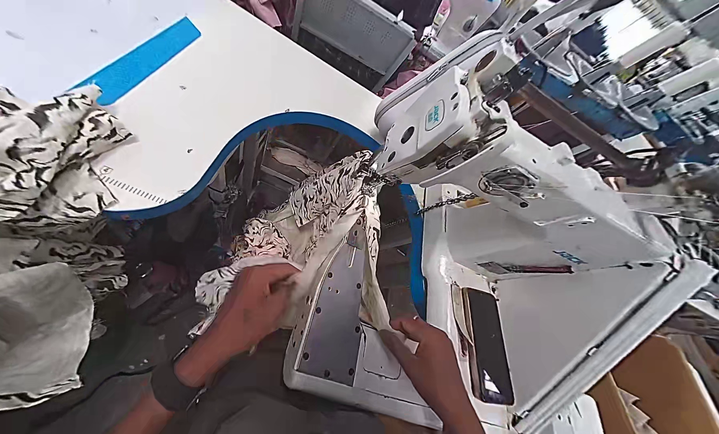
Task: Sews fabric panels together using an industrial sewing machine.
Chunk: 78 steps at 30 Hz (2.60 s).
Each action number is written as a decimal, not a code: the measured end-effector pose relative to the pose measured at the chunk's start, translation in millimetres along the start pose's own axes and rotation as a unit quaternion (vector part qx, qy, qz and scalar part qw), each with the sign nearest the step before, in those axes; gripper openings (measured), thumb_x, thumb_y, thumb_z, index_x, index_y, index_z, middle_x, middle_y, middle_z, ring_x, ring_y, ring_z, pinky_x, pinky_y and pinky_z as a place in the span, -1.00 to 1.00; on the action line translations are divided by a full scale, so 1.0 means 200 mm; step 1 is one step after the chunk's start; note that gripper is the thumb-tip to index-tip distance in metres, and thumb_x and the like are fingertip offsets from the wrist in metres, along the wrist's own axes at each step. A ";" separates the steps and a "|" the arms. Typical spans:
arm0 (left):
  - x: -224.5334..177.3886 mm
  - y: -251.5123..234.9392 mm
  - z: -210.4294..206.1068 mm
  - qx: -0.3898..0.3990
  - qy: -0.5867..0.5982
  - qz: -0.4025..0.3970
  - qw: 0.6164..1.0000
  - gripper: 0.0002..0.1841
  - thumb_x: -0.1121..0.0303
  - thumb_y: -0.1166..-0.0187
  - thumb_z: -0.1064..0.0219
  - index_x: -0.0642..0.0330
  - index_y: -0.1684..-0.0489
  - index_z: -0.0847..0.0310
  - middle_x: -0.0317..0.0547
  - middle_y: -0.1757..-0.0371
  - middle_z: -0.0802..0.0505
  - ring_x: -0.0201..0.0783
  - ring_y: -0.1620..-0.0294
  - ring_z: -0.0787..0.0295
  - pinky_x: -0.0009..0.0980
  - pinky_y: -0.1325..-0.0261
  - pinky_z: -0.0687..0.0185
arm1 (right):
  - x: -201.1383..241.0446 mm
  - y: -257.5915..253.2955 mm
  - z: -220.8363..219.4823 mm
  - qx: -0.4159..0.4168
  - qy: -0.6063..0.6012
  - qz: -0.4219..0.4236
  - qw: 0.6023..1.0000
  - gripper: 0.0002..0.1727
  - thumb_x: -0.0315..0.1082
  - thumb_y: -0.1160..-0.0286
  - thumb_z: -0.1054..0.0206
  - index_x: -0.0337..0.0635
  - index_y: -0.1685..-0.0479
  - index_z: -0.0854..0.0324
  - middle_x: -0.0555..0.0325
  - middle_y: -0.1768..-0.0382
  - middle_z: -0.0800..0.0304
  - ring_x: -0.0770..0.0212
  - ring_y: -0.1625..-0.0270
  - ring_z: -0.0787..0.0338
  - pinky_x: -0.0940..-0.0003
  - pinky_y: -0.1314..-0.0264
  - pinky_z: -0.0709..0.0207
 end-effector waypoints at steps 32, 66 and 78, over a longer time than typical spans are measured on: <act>-0.05 -0.36 -0.36 -0.159 0.015 -0.182 0.970 -0.84 0.38 -0.35 -0.32 0.17 0.45 -0.85 -0.07 0.34 -0.85 -0.11 0.26 -0.76 -0.31 0.22 -0.64 | 0.50 -0.25 0.04 0.088 0.199 0.128 0.968 -0.69 -0.21 -0.49 -0.24 -0.14 0.56 -0.70 0.13 0.77 -0.55 0.11 0.72 -0.67 0.20 0.77 -0.38; -0.07 -0.19 -0.27 -0.054 0.008 -0.193 0.980 -0.74 0.35 -0.54 -0.19 0.17 0.47 -0.78 -0.17 0.61 -0.69 -0.26 0.60 -0.64 -0.41 0.57 -0.48 | 0.59 -0.23 -0.04 -0.022 0.291 0.111 0.950 -0.75 -0.53 -0.40 -0.31 -0.41 0.08 -0.86 0.02 0.60 -0.76 0.20 0.65 -0.68 0.47 0.59 -0.48; -0.05 -0.46 -0.20 0.243 0.205 -0.035 0.947 -0.42 0.31 -0.74 -0.17 0.38 -0.73 -0.31 -0.02 0.43 -0.75 -0.30 0.54 -0.50 -0.35 0.38 -0.48 | 0.29 -0.23 -0.16 -0.218 0.072 0.050 0.972 -0.77 -0.35 -0.39 -0.40 -0.33 0.51 -0.75 0.12 0.65 -0.67 0.55 0.59 -0.61 0.81 0.45 -0.46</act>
Point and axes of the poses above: each hand's wrist, its own y-axis away from the middle knuckle, its own z-axis out of the back of the hand, x = y × z, the point moved 1 cm from there along -y, towards the middle knuckle
